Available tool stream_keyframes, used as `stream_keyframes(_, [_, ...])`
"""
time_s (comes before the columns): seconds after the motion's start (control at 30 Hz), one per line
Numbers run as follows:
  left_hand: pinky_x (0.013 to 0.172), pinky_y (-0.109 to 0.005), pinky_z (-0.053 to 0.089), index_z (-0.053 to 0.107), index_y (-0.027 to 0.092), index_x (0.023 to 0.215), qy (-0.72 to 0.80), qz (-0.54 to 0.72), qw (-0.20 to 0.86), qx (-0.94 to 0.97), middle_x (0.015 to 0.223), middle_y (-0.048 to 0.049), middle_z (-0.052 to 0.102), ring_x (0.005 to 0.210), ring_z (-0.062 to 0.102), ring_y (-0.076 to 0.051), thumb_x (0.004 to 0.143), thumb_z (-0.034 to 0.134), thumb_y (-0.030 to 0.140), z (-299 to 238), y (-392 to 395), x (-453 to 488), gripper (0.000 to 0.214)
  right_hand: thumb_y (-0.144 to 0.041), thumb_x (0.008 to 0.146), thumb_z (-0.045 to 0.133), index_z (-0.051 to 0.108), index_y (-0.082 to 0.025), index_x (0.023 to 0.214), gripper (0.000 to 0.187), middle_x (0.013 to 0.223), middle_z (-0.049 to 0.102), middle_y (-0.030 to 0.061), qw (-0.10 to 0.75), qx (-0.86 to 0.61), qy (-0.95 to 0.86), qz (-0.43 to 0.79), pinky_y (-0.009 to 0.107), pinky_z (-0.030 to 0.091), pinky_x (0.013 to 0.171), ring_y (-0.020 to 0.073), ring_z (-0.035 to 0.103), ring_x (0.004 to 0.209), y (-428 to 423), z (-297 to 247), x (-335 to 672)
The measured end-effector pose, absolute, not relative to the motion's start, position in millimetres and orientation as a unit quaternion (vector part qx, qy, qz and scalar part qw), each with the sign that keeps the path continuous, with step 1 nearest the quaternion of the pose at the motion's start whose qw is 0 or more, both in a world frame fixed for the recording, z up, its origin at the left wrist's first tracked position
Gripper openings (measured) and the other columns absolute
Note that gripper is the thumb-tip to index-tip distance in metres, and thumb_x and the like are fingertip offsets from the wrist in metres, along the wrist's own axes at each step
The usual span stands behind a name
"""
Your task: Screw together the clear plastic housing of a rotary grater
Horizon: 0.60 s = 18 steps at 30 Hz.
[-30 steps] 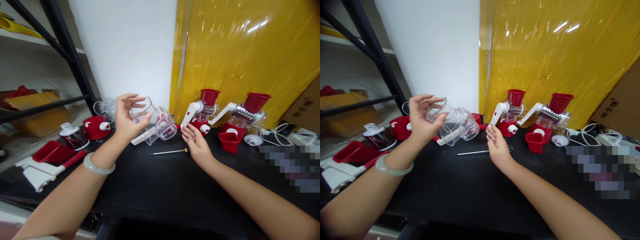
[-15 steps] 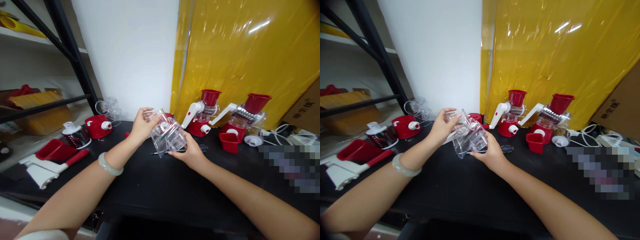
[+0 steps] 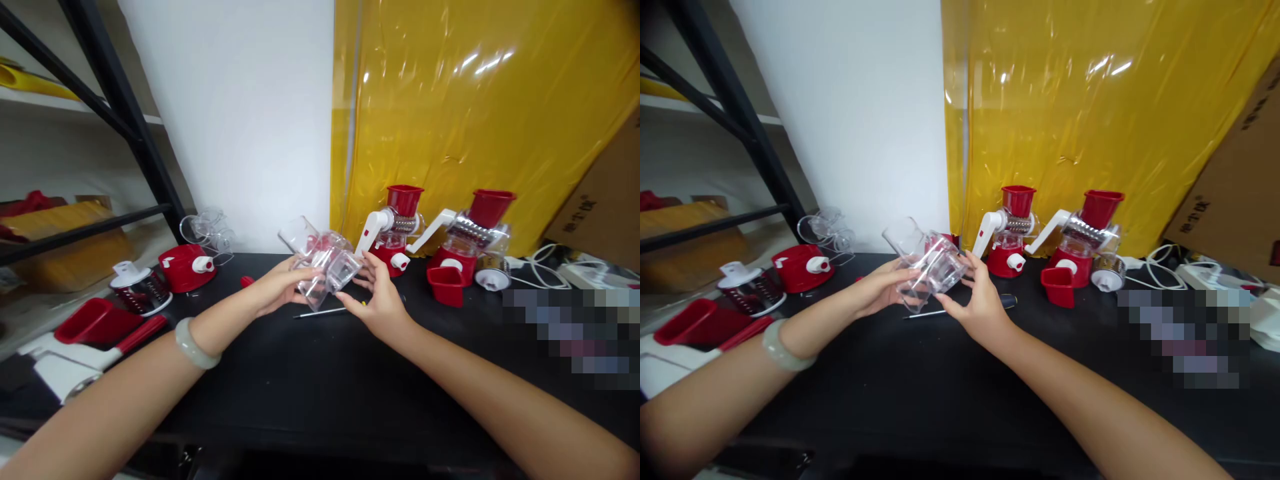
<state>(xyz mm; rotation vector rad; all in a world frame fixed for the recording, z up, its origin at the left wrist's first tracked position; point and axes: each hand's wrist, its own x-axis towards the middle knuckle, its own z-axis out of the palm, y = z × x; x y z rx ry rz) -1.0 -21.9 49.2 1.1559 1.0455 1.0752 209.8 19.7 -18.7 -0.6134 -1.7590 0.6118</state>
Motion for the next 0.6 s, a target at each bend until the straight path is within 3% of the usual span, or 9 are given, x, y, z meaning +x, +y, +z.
stream_keyframes(0.13, [0.069, -0.041, 0.061, 0.061, 0.017, 0.101, 0.462, 0.502, 0.589, 0.432, 0.090, -0.0087, 0.069, 0.083, 0.068, -0.024, 0.075, 0.076, 0.041, 45, -22, -16, 0.039, -0.036, 0.081, 0.074, 0.043, -0.023, 0.141, 0.069, 0.141, 0.053, 0.0171, 0.501, -0.247, -0.813, 0.166, 0.054, 0.049, 0.105, 0.0312, 0.052, 0.131, 23, -1, 214])
stream_keyframes(0.3, [0.072, -0.043, 0.061, 0.060, 0.016, 0.099, 0.458, 0.504, 0.616, 0.397, 0.088, -0.0095, 0.069, 0.085, 0.068, -0.025, 0.080, 0.068, 0.048, 35, -20, -20, 0.037, -0.025, 0.088, 0.063, 0.034, -0.024, 0.151, 0.069, 0.150, 0.046, 0.0168, 0.469, -0.215, -0.847, 0.124, 0.052, 0.045, 0.110, 0.0281, 0.043, 0.140, 26, 8, 203])
stream_keyframes(0.6, [0.068, -0.038, 0.061, 0.063, 0.019, 0.100, 0.438, 0.506, 0.629, 0.395, 0.088, -0.0089, 0.070, 0.081, 0.068, -0.022, 0.081, 0.069, 0.049, 23, -31, -13, 0.036, -0.021, 0.086, 0.067, 0.037, -0.031, 0.150, 0.071, 0.153, 0.044, 0.0122, 0.497, -0.216, -0.833, 0.110, 0.050, 0.044, 0.112, 0.0259, 0.044, 0.140, 19, -10, 197])
